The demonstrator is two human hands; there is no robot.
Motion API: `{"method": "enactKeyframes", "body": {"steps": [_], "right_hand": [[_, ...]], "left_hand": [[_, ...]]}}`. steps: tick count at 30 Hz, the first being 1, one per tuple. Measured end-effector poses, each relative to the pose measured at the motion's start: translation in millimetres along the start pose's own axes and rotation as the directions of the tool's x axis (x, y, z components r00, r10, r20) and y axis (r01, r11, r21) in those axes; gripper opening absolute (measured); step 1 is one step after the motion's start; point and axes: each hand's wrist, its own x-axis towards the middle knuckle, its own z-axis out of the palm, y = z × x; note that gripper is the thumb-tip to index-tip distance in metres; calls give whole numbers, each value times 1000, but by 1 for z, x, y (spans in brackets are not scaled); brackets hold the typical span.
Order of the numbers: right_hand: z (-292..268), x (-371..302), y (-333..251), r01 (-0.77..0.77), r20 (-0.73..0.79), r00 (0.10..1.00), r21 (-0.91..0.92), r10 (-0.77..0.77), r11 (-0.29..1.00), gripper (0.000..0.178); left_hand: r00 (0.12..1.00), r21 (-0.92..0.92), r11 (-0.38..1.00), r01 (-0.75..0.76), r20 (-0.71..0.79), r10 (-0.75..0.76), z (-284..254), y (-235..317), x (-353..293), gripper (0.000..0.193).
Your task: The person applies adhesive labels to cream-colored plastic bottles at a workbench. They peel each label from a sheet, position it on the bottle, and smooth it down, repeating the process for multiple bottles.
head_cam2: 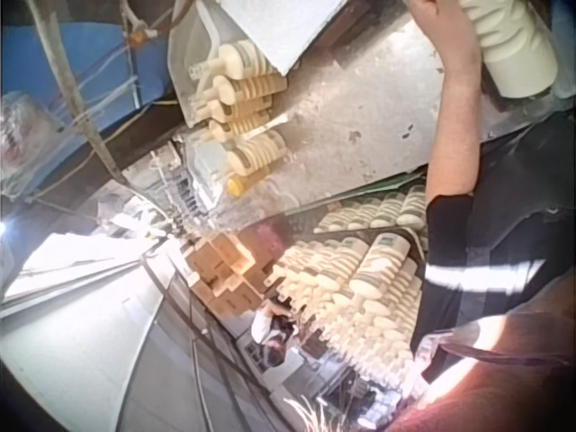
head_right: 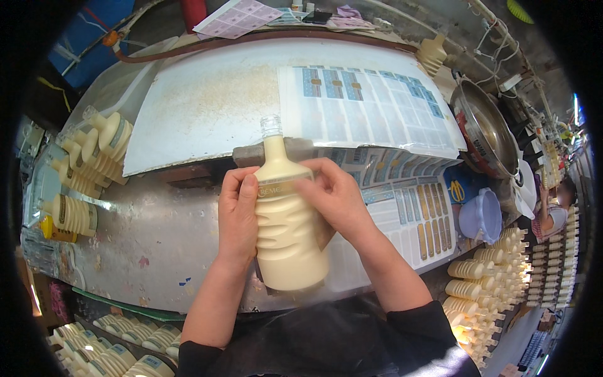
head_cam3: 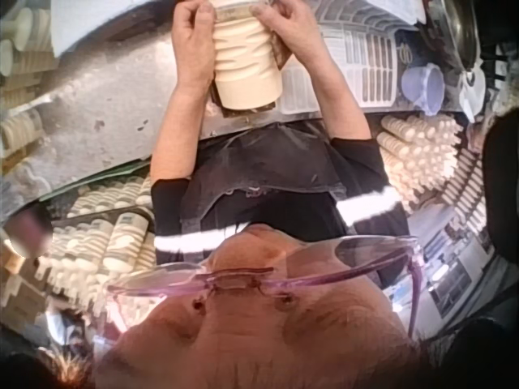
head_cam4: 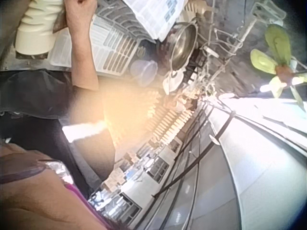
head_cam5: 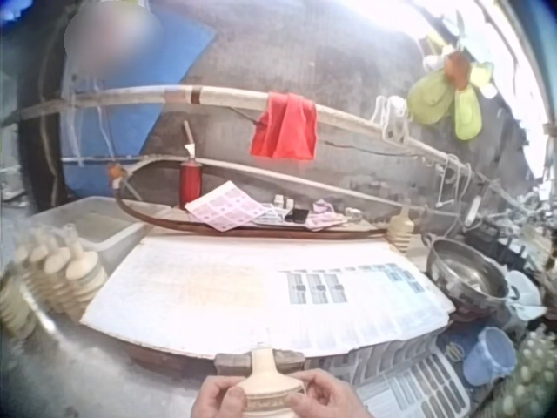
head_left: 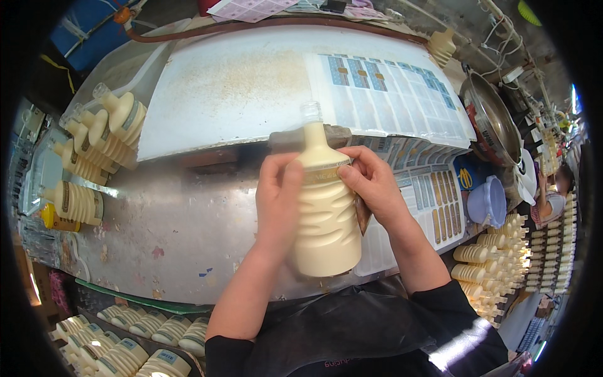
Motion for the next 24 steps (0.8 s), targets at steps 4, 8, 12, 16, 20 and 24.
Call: {"method": "enactKeyframes", "body": {"steps": [4,8,12,16,20,24], "right_hand": [[0,1,0,3,1,1000,-22,-3,1000,39],[-1,1,0,9,5,1000,-16,-8,1000,40],[-2,1,1,4,14,1000,-17,-4,1000,41],[-1,1,1,6,8,1000,-12,-6,1000,40],[0,0,1,4,-17,1000,-38,-5,999,40],[1,-2,-1,24,-30,999,-54,-26,998,38]], "left_hand": [[1000,81,997,-21,-8,22,-3,-3,4,29],[1000,64,998,2,15,-3,-4,-2,4,26],[999,-4,1000,15,35,-15,-9,-7,-1,30],[997,89,996,0,74,-6,-9,-8,-5,37],[997,35,999,17,69,-19,-6,-2,-5,40],[998,-8,999,53,42,-53,-2,1,-6,38]]}}
